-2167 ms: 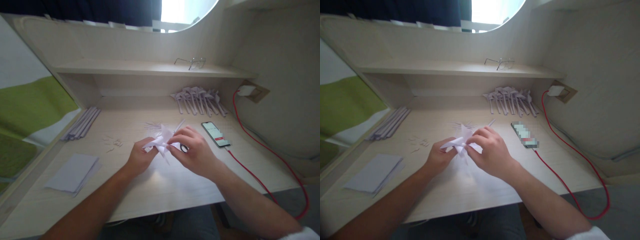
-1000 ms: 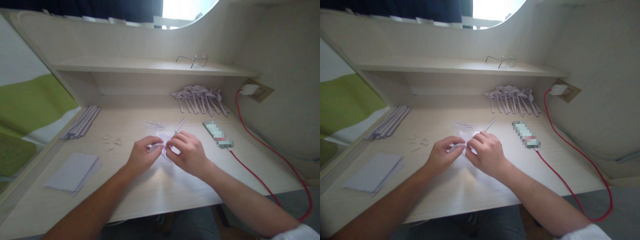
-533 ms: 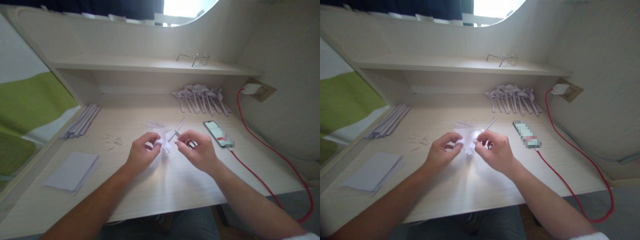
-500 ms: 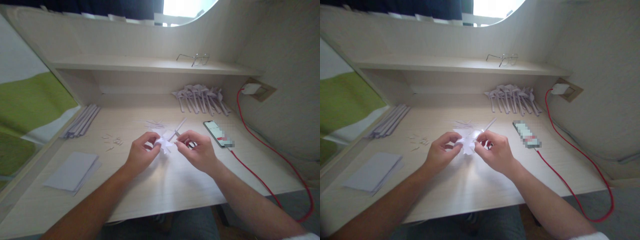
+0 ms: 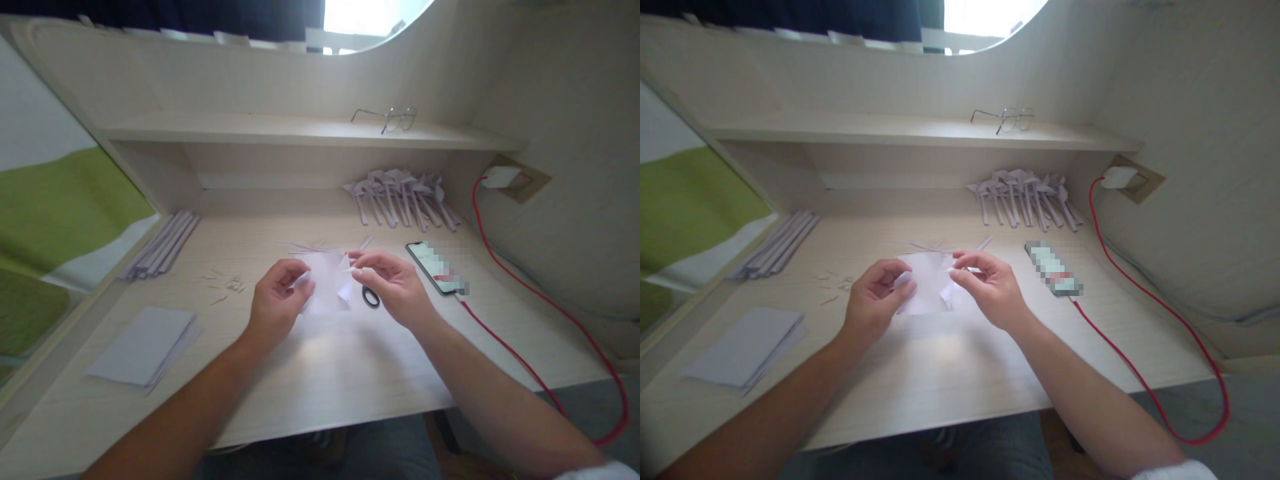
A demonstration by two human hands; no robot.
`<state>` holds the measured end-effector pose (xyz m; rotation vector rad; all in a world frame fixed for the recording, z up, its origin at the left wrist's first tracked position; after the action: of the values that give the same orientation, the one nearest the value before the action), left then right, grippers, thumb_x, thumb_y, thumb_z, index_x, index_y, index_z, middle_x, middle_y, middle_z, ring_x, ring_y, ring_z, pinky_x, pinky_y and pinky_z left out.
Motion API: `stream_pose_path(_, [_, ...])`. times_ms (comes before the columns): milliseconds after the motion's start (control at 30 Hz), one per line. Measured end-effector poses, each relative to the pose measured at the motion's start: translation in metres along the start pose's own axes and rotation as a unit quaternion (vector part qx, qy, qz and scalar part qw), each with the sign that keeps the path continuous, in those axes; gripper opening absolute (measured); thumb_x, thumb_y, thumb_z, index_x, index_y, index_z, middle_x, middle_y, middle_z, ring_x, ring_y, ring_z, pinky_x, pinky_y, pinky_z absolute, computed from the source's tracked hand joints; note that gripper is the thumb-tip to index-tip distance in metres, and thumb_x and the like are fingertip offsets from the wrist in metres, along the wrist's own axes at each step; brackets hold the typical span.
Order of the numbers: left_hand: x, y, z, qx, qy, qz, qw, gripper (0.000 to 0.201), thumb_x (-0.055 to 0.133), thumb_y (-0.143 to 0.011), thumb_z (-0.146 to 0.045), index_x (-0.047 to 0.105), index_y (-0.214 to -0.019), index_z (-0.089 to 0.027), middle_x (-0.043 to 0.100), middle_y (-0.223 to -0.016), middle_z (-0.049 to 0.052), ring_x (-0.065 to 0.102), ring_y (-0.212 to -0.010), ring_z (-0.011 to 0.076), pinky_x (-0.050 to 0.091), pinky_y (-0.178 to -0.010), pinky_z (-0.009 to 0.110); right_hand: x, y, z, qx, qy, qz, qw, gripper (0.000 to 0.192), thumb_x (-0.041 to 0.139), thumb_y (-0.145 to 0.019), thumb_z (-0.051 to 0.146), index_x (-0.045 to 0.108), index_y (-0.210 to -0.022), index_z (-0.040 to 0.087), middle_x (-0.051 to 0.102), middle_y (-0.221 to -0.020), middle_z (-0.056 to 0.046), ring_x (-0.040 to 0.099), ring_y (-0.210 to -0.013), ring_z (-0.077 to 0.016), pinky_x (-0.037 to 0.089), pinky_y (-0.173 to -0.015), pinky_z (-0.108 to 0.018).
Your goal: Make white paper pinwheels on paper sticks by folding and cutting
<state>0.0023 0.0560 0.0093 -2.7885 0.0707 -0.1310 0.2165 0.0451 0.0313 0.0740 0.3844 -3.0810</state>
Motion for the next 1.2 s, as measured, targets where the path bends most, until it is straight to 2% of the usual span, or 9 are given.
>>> stream_pose_path(133, [0.001, 0.000, 0.004, -0.017, 0.017, 0.013, 1.000, 0.022, 0.082, -0.073, -0.021, 0.069, -0.090, -0.019, 0.070, -0.087, 0.002, 0.064, -0.083, 0.0133, 0.050, -0.071, 0.022, 0.007, -0.004, 0.002, -0.005, -0.019, 0.038, 0.999, 0.012, 0.080, -0.085, 0.032, 0.074, -0.087, 0.021, 0.078, -0.100, -0.006, 0.072, -0.098, -0.0199, 0.056, -0.085, -0.032])
stream_pose_path(300, [0.001, -0.001, 0.014, -0.076, 0.000, 0.050, 0.996, 0.031, 0.079, -0.076, -0.025, 0.066, -0.104, -0.022, 0.069, -0.089, 0.001, 0.063, -0.077, 0.0149, 0.049, -0.064, 0.024, 0.013, -0.005, 0.006, -0.036, 0.075, 0.052, 0.995, 0.011, 0.076, -0.089, 0.030, 0.072, -0.090, 0.019, 0.073, -0.082, -0.002, 0.068, -0.074, -0.0150, 0.054, -0.070, -0.028])
stream_pose_path(433, [-0.010, -0.008, -0.003, 0.028, -0.160, 0.036, 0.986, 0.047, 0.078, -0.079, -0.019, 0.067, -0.123, -0.028, 0.068, -0.118, 0.004, 0.064, -0.106, 0.0208, 0.052, -0.089, 0.035, 0.020, 0.002, 0.013, -0.084, 0.167, 0.073, 0.980, 0.004, 0.070, -0.091, 0.022, 0.071, -0.089, 0.019, 0.073, -0.082, -0.002, 0.068, -0.074, -0.0144, 0.054, -0.069, -0.027])
stream_pose_path(533, [-0.005, -0.007, -0.015, 0.100, -0.186, 0.101, 0.972, 0.030, 0.074, -0.087, -0.019, 0.075, -0.115, -0.028, 0.069, -0.122, 0.005, 0.061, -0.118, 0.0228, 0.046, -0.105, 0.041, 0.028, 0.010, 0.017, -0.126, 0.218, 0.102, 0.962, 0.004, 0.068, -0.089, 0.016, 0.071, -0.088, 0.018, 0.073, -0.080, -0.001, 0.067, -0.072, -0.0136, 0.053, -0.070, -0.027])
stream_pose_path(633, [0.004, -0.002, -0.018, 0.115, -0.160, 0.159, 0.967, 0.024, 0.074, -0.088, -0.018, 0.078, -0.110, -0.027, 0.070, -0.117, 0.007, 0.063, -0.117, 0.0231, 0.044, -0.108, 0.041, 0.036, 0.015, 0.016, -0.148, 0.233, 0.120, 0.954, 0.004, 0.068, -0.088, 0.014, 0.070, -0.087, 0.018, 0.073, -0.079, -0.001, 0.067, -0.072, -0.0142, 0.054, -0.071, -0.028])
stream_pose_path(767, [0.011, 0.003, -0.016, 0.108, -0.133, 0.183, 0.968, 0.016, 0.074, -0.088, -0.014, 0.079, -0.099, -0.024, 0.071, -0.108, 0.007, 0.065, -0.108, 0.0221, 0.048, -0.100, 0.039, 0.041, 0.020, 0.013, -0.158, 0.220, 0.139, 0.953, 0.005, 0.067, -0.088, 0.013, 0.070, -0.088, 0.017, 0.073, -0.081, -0.002, 0.067, -0.074, -0.0146, 0.055, -0.073, -0.029])
stream_pose_path(900, [0.010, 0.001, -0.014, 0.096, -0.121, 0.181, 0.971, 0.011, 0.073, -0.089, -0.014, 0.078, -0.093, -0.023, 0.070, -0.098, 0.005, 0.065, -0.099, 0.0202, 0.049, -0.093, 0.037, 0.036, 0.021, 0.015, -0.141, 0.180, 0.149, 0.962, 0.006, 0.069, -0.088, 0.013, 0.072, -0.090, 0.018, 0.075, -0.085, -0.003, 0.068, -0.077, -0.0158, 0.055, -0.077, -0.031])
stream_pose_path(1067, [0.007, 0.000, -0.015, 0.094, -0.114, 0.171, 0.974, 0.010, 0.075, -0.089, -0.017, 0.079, -0.092, -0.025, 0.070, -0.086, 0.003, 0.064, -0.085, 0.0185, 0.048, -0.082, 0.035, 0.023, 0.017, 0.004, -0.038, 0.053, 0.125, 0.990, 0.007, 0.071, -0.094, 0.026, 0.073, -0.095, 0.020, 0.076, -0.096, -0.005, 0.070, -0.089, -0.0195, 0.056, -0.079, -0.034])
stream_pose_path(1200, [0.008, 0.003, -0.013, 0.085, -0.104, 0.175, 0.975, 0.008, 0.075, -0.089, -0.019, 0.079, -0.093, -0.026, 0.073, -0.087, 0.004, 0.066, -0.085, 0.0203, 0.050, -0.083, 0.037, 0.021, 0.017, -0.001, -0.023, 0.051, 0.105, 0.993, 0.010, 0.072, -0.094, 0.031, 0.072, -0.094, 0.022, 0.074, -0.090, -0.004, 0.068, -0.085, -0.0184, 0.055, -0.077, -0.033])
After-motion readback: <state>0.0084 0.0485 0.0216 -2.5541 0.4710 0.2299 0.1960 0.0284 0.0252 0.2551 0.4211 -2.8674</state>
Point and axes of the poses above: each hand's wrist, its own y-axis away from the middle knuckle, its own x-axis out of the palm, z = x × y, the point moved 6 cm from there along -y, towards the middle knuckle
